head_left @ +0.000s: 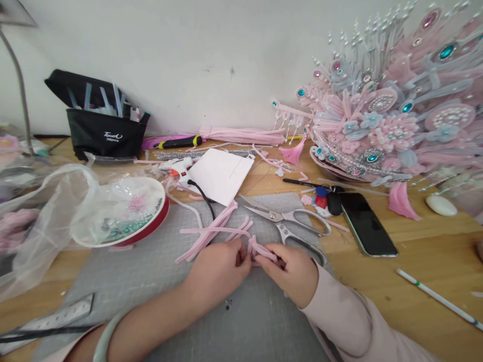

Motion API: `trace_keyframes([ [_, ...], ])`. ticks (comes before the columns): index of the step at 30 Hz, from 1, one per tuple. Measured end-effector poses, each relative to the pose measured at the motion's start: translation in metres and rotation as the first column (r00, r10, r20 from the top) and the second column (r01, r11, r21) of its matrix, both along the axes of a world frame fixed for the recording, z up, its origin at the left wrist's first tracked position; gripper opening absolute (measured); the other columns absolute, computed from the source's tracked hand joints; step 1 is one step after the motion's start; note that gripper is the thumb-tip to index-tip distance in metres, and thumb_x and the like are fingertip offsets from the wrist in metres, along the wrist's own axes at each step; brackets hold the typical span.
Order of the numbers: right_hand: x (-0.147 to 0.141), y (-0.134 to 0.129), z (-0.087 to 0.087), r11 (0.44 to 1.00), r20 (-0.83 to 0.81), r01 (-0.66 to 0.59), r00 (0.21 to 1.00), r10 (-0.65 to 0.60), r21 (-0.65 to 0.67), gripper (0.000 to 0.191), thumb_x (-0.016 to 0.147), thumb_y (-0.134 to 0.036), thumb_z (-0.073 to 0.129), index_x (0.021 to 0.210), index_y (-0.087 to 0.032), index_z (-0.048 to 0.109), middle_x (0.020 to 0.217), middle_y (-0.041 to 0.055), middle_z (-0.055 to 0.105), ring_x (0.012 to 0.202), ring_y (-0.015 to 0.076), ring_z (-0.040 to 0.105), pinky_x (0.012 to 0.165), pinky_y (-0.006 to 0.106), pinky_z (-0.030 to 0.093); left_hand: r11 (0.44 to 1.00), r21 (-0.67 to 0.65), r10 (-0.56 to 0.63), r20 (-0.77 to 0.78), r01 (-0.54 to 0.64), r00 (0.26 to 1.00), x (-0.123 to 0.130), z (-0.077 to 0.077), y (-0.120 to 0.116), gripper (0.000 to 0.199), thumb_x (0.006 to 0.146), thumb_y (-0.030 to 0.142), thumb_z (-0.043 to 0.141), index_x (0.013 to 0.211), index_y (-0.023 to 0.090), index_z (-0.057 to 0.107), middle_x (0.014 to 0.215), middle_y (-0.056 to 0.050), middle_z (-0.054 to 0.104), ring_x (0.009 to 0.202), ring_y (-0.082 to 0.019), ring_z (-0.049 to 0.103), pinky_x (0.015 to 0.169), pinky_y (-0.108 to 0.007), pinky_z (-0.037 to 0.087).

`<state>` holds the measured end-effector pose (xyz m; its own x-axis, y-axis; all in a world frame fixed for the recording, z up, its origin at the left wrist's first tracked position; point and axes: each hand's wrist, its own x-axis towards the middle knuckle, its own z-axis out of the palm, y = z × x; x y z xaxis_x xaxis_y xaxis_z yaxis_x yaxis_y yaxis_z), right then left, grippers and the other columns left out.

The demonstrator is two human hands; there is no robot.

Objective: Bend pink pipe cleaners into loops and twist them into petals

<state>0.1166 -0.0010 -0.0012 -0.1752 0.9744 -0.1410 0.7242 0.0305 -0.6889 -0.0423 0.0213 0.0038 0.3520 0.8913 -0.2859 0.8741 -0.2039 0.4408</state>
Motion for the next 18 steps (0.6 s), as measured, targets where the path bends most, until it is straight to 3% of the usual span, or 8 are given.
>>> trace_keyframes([
  [3,0.008,0.002,0.004,0.978,-0.265,-0.002,0.963,-0.054,-0.208,0.031,0.08,-0.038,0.043,0.069,-0.015,0.06,0.048,-0.0033,0.05,0.041,0.009,0.045,0.04,0.019,0.033,0.998,0.006,0.062,0.105,-0.063,0.993,-0.001,0.003,-0.002,0.015,0.079,0.028,0.041,0.068,0.02,0.048,0.054,0.003,0.053,0.047,-0.012,0.048,0.045,-0.022,0.025],
  [6,0.012,0.003,0.006,0.938,-0.435,-0.022,0.889,-0.141,-0.347,0.038,0.08,-0.045,0.042,0.07,-0.014,0.061,0.053,-0.0014,0.054,0.042,0.0095,0.049,0.041,0.019,0.04,0.997,-0.026,0.077,0.352,-0.073,0.933,-0.001,0.007,-0.008,0.021,0.083,0.034,0.036,0.07,0.019,0.044,0.056,0.003,0.048,0.049,-0.011,0.043,0.047,-0.022,0.029],
  [10,0.009,0.0,0.007,0.974,-0.419,-0.003,0.903,-0.096,-0.228,0.043,0.083,-0.046,0.037,0.092,-0.015,0.066,0.058,0.0018,0.06,0.056,0.0139,0.057,0.053,0.023,0.045,0.976,-0.202,0.058,0.61,0.084,0.79,0.003,0.008,-0.015,0.026,0.085,0.036,0.036,0.072,0.018,0.05,0.062,0.003,0.047,0.056,-0.01,0.042,0.053,-0.02,0.032],
  [12,0.006,-0.001,0.007,0.991,-0.421,-0.032,0.907,-0.026,-0.13,0.044,0.084,-0.044,0.036,0.102,-0.015,0.063,0.074,0.0061,0.066,0.072,0.017,0.06,0.066,0.027,0.047,0.929,-0.342,0.138,0.68,0.144,0.72,0.005,0.005,-0.016,0.027,0.085,0.037,0.037,0.075,0.017,0.051,0.061,0.004,0.044,0.054,-0.008,0.04,0.051,-0.019,0.032],
  [15,0.005,-0.001,0.005,0.998,-0.467,-0.067,0.883,0.056,-0.007,0.038,0.083,-0.038,0.041,0.102,-0.013,0.064,0.096,0.0102,0.065,0.094,0.0195,0.056,0.083,0.031,0.042,0.844,-0.511,0.299,0.702,0.164,0.647,0.008,0.001,-0.015,0.025,0.082,0.039,0.042,0.075,0.016,0.05,0.057,0.006,0.04,0.046,-0.006,0.036,0.043,-0.018,0.028],
  [18,0.007,0.001,0.003,0.996,-0.537,0.002,0.842,-0.05,-0.09,0.033,0.077,-0.041,0.052,0.091,-0.015,0.067,0.084,0.0078,0.066,0.079,0.0177,0.059,0.072,0.03,0.046,0.822,-0.553,0.373,0.702,0.135,0.607,0.009,0.001,-0.013,0.026,0.079,0.038,0.046,0.066,0.016,0.046,0.053,0.008,0.036,0.045,-0.005,0.032,0.042,-0.017,0.026],
])
